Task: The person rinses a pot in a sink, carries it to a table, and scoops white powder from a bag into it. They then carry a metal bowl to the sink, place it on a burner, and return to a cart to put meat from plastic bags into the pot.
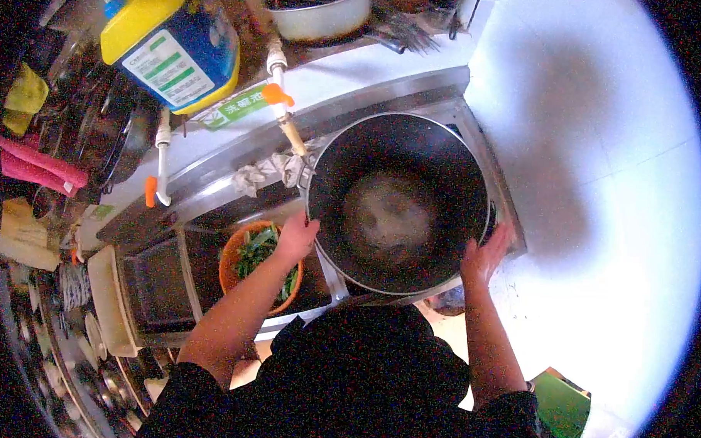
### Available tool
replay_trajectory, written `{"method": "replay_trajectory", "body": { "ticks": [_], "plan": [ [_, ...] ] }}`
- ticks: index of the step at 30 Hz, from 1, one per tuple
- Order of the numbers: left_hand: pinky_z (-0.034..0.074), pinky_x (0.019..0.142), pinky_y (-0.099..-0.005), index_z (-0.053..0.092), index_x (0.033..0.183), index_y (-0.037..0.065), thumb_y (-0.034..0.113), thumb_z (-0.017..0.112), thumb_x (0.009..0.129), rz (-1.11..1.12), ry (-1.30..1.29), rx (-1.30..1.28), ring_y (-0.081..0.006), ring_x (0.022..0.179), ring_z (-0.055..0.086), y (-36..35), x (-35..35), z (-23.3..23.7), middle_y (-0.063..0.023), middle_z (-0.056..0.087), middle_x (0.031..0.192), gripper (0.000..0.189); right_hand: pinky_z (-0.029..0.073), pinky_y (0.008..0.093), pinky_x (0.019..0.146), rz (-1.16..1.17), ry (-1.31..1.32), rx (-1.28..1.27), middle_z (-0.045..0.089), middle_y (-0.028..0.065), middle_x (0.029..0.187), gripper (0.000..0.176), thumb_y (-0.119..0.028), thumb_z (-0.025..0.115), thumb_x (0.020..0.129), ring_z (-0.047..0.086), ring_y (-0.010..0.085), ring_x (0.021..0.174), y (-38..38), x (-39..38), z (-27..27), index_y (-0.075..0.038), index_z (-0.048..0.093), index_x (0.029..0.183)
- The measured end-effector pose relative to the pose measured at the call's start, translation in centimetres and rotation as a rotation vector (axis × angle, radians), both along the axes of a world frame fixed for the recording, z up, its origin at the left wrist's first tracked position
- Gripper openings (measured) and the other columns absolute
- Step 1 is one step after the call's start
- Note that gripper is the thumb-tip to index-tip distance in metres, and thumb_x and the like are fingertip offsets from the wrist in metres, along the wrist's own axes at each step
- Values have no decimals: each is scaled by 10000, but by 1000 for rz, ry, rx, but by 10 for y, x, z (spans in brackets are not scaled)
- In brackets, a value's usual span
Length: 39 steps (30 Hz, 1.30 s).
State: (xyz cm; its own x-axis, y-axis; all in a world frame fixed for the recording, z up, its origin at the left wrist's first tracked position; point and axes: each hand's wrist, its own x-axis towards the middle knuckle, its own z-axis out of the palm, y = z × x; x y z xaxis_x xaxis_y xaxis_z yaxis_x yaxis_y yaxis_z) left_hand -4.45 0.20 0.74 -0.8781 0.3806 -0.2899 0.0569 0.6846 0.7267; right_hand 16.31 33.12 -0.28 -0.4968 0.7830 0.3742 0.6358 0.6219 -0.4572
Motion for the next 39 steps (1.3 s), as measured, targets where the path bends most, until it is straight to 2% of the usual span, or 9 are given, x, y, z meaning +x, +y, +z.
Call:
{"method": "replay_trajectory", "body": {
  "ticks": [3, 11, 17, 22, 24, 25, 27, 30, 39],
  "plan": [
    [431, 725, -506, 545, 837, -30, 316, 513, 822, 39, 2, -79, -449, 818, 558, 2, 9, -5, -272, 581, 815, 347, 301, 443, 1023, 164, -176, -320, 467, 246, 1249, 452, -125, 534, 760, 389, 393, 1211, 20, 7, -10, -23, 496, 1198],
    [431, 715, -501, 545, 810, -46, 350, 527, 836, -128, 45, -88, -448, 814, 554, -7, 48, 0, -276, 583, 821, 398, 327, 407, 1007, 137, -180, -306, 473, 232, 1251, 406, -138, 490, 794, 420, 365, 1197, 66, -11, -43, -7, 503, 1178],
    [446, 714, -484, 582, 839, -41, 423, 547, 834, 74, -208, 29, -389, 805, 597, -6, 68, -29, -265, 594, 803, 466, 368, 405, 968, 181, -203, -316, 517, 196, 1213, 412, -154, 514, 800, 497, 353, 1116, 85, -30, -33, -26, 503, 1191],
    [472, 732, -456, 610, 789, -8, 527, 555, 793, -44, -272, -261, -345, 817, 624, 0, 35, 52, -221, 626, 770, 538, 402, 396, 926, 317, -178, -250, 553, 154, 1175, 456, -151, 553, 791, 536, 340, 1067, 88, -32, -27, -59, 479, 1232],
    [488, 750, -431, 653, 816, 45, 588, 550, 763, 7, -182, -438, -328, 810, 635, -4, 6, 57, -183, 645, 736, 555, 401, 381, 920, 83, -95, -99, 555, 164, 1164, 504, -106, 544, 771, 533, 339, 1073, 47, -26, -4, -58, 440, 1262],
    [474, 799, -428, 656, 876, 43, 534, 566, 779, 75, -160, -423, -349, 891, 612, -1, -6, 67, -218, 636, 918, 509, 401, 381, 920, 79, -96, -98, 555, 164, 1164, 504, -106, 544, 771, 533, 339, 1073, 37, -18, -4, -58, 440, 1262],
    [450, 871, -422, 613, 1008, 29, 434, 559, 812, 65, 355, -163, -375, 1009, 561, -8, -26, 23, -245, 546, 1152, 452, 366, 405, 967, 223, -53, -499, 506, 216, 1220, 599, -65, 561, 773, 480, 386, 1132, 21, -2, -6, -53, 338, 1329],
    [424, 922, -427, 541, 1114, 24, 336, 534, 832, -151, 402, -147, -396, 1086, 509, 4, -53, -1, -245, 427, 1296, 420, 388, 421, 938, 197, -10, -616, 531, 220, 1177, 559, -31, 496, 752, 511, 402, 1084, 13, 4, 1, -48, 367, 1296],
    [456, 860, -468, 518, 1080, 20, 302, 523, 826, -77, 251, -307, -407, 1032, 531, 8, -8, 28, -233, 384, 1316, 379, 377, 385, 958, 172, -62, -696, 515, 204, 1225, 562, 0, 491, 741, 493, 341, 1142, 43, -14, -3, -39, 394, 1294]
  ]
}}
